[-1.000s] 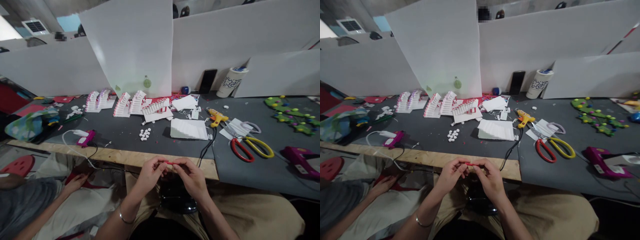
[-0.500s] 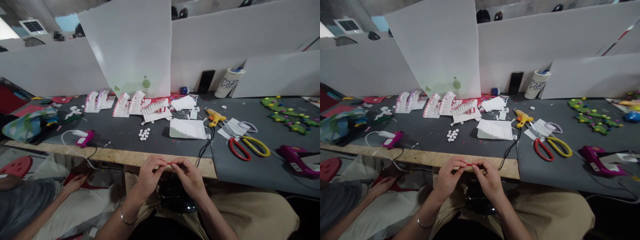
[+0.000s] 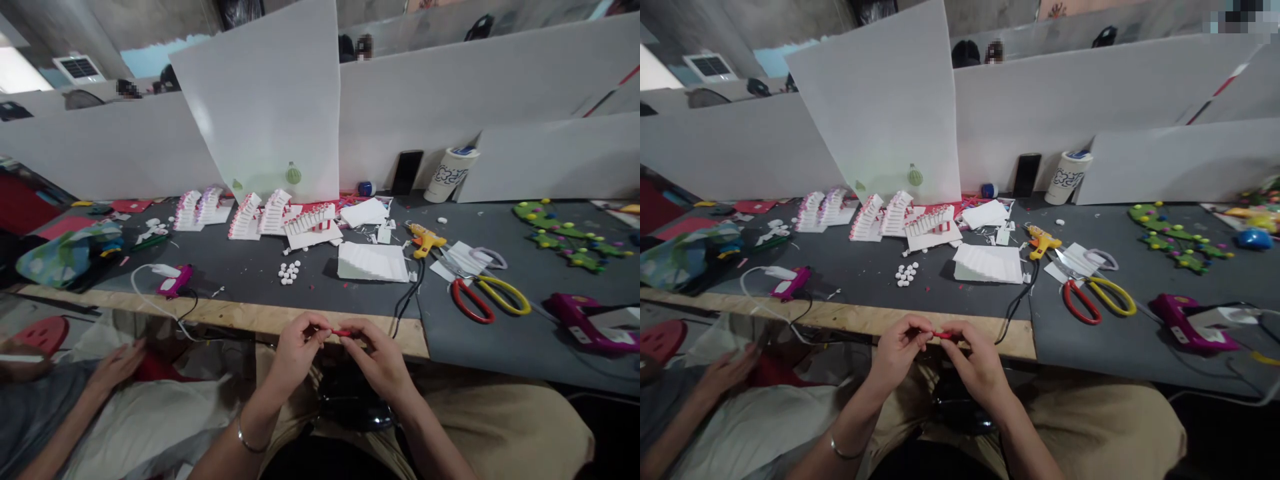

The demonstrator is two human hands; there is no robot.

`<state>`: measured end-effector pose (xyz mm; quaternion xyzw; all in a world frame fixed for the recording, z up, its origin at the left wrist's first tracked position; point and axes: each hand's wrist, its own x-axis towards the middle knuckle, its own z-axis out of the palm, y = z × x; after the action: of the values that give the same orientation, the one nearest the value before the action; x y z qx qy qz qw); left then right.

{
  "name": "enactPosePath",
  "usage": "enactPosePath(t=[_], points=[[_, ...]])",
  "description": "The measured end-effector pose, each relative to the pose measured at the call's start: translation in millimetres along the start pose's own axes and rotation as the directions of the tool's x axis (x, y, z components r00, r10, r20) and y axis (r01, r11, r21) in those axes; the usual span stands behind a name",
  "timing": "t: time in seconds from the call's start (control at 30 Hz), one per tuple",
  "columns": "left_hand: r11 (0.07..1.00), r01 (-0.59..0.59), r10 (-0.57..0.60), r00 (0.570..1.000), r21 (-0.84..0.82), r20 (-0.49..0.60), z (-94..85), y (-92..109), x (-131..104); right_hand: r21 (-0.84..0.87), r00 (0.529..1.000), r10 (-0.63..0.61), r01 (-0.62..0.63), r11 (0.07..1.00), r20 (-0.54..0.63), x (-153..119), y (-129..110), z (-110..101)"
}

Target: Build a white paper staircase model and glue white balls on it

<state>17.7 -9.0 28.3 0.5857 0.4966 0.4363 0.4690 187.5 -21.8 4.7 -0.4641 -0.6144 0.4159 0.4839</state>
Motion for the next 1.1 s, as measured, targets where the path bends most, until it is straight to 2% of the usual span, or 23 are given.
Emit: enactPosePath(t=[0.1, 0.17, 0.23, 0.4, 0.53, 0.63, 0.77, 0.9, 1.0, 1.1], points=[[0.990, -0.126, 0.129, 0.991, 0.060, -0.041, 1.1, 4.1, -0.9, 0.086, 0.997, 0.072, -0.072, 0.994, 0.008, -1.0, -2.8, 0.8], [0.974, -0.198, 0.202, 0.979, 0.110, -0.027, 2.2, 7.0, -1.0, 0.085, 0.995, 0.095, -0.097, 0.992, 0.023, -1.0, -5.3, 0.0], [0.962, -0.225, 0.227, 0.974, 0.154, 0.001, 3.4, 9.6, -0.6, 0.052, 0.997, 0.081, -0.081, 0.995, 0.007, -0.4, -7.4, -1.9], [0.976, -0.115, 0.109, 0.993, 0.184, 0.041, 3.7, 9.8, 2.5, -0.104, 0.999, -0.047, 0.045, 0.994, -0.016, 0.8, -9.8, -7.5], [0.999, 0.041, -0.044, 0.991, 0.027, 0.127, 2.3, 2.7, 6.6, -0.203, 0.991, -0.129, 0.124, 0.971, -0.014, 1.8, -11.4, -9.0], [0.988, 0.127, -0.112, 0.980, -0.086, 0.164, 1.8, -1.4, 7.6, -0.231, 0.985, -0.174, 0.167, 0.959, -0.011, 1.6, -11.1, -7.6], [0.981, 0.110, -0.092, 0.988, -0.157, 0.122, 0.5, -1.4, 2.1, -0.201, 0.992, -0.122, 0.117, 0.973, -0.012, -1.2, -7.4, -4.0], [0.998, 0.020, -0.018, 0.999, -0.067, 0.029, -1.6, 1.5, -6.7, -0.138, 0.999, -0.038, 0.041, 0.990, 0.027, -1.9, -8.0, -1.4], [1.000, 0.000, 0.000, 1.000, 0.015, 0.008, -2.9, 3.4, -9.1, -0.142, 0.998, -0.048, 0.054, 0.988, 0.046, 0.2, -12.2, -1.5], [0.999, 0.041, -0.041, 0.998, -0.004, 0.042, -4.0, 3.4, -6.7, -0.183, 0.994, -0.091, 0.099, 0.978, 0.052, 1.9, -13.8, -3.7]])
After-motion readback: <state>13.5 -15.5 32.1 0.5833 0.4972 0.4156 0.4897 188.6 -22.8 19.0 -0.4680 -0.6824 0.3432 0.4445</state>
